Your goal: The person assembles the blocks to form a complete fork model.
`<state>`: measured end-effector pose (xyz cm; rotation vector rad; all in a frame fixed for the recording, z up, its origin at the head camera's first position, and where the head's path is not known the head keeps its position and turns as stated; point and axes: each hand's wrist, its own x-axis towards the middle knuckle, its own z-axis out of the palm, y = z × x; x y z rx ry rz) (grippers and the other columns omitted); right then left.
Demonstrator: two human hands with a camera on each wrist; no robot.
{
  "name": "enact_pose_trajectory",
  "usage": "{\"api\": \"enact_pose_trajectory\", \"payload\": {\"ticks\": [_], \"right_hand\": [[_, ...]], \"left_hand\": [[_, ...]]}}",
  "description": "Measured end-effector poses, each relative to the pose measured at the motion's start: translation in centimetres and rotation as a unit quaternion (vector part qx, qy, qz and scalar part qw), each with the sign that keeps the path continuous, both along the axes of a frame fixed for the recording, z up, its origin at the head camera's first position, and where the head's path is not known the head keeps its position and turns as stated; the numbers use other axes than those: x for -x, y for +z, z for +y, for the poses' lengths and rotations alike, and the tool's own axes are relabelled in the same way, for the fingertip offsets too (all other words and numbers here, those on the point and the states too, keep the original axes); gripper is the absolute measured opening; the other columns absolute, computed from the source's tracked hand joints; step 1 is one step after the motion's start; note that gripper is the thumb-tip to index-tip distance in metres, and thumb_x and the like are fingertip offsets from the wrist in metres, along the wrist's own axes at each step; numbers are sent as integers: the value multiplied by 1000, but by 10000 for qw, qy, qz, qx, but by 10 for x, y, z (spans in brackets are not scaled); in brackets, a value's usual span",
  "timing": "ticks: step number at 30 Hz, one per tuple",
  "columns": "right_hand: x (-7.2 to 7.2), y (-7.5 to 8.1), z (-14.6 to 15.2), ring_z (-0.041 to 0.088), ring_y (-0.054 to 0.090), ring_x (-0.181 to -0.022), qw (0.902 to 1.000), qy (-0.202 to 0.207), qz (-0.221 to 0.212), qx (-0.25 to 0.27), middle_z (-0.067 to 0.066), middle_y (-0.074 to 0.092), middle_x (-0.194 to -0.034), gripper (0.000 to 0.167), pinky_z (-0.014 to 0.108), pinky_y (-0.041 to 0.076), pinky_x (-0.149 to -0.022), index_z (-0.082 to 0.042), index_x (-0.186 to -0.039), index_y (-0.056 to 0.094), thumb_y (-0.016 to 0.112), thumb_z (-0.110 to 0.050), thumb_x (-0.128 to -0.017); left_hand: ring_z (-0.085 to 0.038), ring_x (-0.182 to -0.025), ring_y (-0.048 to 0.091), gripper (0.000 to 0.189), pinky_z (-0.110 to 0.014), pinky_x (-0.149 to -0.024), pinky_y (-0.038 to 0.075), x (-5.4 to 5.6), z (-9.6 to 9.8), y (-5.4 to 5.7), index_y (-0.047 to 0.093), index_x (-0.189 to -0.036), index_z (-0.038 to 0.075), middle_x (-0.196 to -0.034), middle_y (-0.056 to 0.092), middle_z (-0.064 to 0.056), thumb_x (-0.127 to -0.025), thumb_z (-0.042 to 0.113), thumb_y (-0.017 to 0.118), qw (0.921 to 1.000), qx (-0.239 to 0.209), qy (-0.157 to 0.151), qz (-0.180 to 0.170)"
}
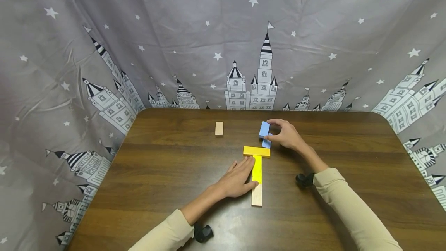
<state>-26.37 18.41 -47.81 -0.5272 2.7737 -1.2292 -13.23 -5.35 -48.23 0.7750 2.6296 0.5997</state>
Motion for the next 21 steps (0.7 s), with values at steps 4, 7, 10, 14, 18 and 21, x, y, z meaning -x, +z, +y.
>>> {"api": "enact_pose_trajectory", "payload": {"ticks": [4,7,10,14,18,21], "right_hand": [[0,0,-6,38,51,-124,9997,160,12,-156,19,60,-132,62,56,38,-103,-3,-134,60,82,-25,-81],[-1,-1,-10,38,47,-126,9994,228,3,-261,18,59,-135,62,57,35,-104,-3,-135,60,82,-27,-82],[-2,-2,-13,38,46,-127,9991,283,-23,-302,18,58,-137,63,57,35,-105,-3,-135,60,82,-27,-81],[-3,-3,-16,38,46,-127,9989,352,-80,-296,18,58,-137,62,56,35,-106,-2,-134,61,83,-25,-81],[-2,-6,-16,38,48,-125,9986,428,-29,-315,19,59,-135,61,56,35,-105,-1,-134,61,82,-25,-81],[-1,-8,-16,37,50,-122,9983,511,32,-292,20,60,-133,60,55,36,-104,0,-133,62,81,-24,-81]], "left_hand": [[-21,-151,11,76,-52,-119,9,2,0,0,19,-159,3,-165,16,-10,-102,39,54,10000,0,-3,-10],[-21,-151,11,76,-52,-119,10,2,0,-1,19,-159,3,-165,16,-10,-102,38,54,10000,6,0,-14],[-21,-151,11,76,-52,-119,10,2,0,0,19,-159,3,-165,16,-10,-102,38,54,10000,7,-2,-25],[-21,-151,11,76,-52,-118,10,2,0,0,19,-159,2,-165,16,-11,-102,38,54,10000,1,-4,-29],[-21,-151,11,75,-52,-119,10,1,0,0,19,-159,2,-165,16,-11,-102,38,54,10000,-1,-7,-20],[-21,-151,11,75,-52,-119,10,1,0,0,19,-159,2,-165,16,-11,-102,38,54,10000,-10,-9,-23]]}}
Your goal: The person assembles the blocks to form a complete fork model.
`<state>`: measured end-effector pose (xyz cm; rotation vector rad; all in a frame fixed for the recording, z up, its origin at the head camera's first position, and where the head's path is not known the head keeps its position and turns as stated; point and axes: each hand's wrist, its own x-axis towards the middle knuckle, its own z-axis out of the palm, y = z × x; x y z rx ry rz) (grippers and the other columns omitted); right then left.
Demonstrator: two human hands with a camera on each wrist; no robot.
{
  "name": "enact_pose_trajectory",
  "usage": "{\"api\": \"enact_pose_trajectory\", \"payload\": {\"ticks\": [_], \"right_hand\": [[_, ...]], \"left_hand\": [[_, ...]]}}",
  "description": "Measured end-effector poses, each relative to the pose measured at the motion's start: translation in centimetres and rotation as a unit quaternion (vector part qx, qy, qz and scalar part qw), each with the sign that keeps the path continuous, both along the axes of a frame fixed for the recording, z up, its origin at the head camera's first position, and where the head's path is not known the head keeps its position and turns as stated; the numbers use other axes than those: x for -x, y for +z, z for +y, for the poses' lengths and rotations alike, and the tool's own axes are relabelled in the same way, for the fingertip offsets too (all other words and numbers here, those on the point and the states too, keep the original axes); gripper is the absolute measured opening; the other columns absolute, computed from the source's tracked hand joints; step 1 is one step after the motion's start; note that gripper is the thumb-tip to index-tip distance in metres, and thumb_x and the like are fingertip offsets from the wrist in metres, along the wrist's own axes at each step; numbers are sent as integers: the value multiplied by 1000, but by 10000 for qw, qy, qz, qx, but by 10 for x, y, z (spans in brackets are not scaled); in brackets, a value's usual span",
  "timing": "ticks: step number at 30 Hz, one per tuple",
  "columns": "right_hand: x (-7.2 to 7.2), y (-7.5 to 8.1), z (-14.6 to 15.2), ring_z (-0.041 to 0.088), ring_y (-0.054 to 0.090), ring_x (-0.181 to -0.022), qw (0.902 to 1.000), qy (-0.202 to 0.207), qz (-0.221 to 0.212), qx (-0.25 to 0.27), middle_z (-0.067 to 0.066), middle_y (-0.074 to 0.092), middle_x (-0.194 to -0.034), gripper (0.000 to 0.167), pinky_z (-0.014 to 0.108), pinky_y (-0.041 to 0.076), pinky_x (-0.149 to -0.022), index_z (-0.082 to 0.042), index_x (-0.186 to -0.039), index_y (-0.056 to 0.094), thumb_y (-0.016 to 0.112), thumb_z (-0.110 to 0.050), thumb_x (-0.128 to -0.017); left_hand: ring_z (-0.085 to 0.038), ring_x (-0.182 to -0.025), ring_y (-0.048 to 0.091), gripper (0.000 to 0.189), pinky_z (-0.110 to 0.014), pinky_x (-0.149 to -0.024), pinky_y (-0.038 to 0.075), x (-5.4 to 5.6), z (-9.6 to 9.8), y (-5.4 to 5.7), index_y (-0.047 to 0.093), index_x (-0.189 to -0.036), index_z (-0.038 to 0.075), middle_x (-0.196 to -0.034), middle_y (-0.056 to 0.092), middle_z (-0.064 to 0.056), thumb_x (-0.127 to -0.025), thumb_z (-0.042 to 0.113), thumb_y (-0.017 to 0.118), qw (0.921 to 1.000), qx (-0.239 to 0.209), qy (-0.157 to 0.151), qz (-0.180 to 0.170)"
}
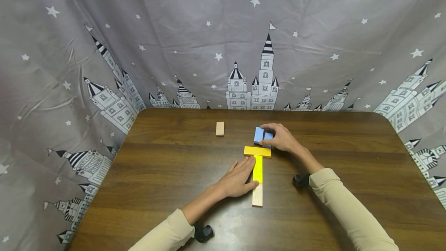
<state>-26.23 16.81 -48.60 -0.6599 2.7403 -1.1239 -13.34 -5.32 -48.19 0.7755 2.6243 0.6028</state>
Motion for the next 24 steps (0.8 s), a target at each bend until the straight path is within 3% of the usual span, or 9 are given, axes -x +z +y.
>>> {"api": "enact_pose_trajectory", "payload": {"ticks": [24], "right_hand": [[3,-6,0,36,53,-119,9991,410,-83,5,23,59,-131,61,50,41,-100,0,-133,62,81,-27,-82]], "left_hand": [[-21,-151,11,75,-52,-119,9,-1,-1,2,19,-159,2,-165,16,-11,-102,38,53,10000,-14,-12,-29]]}}
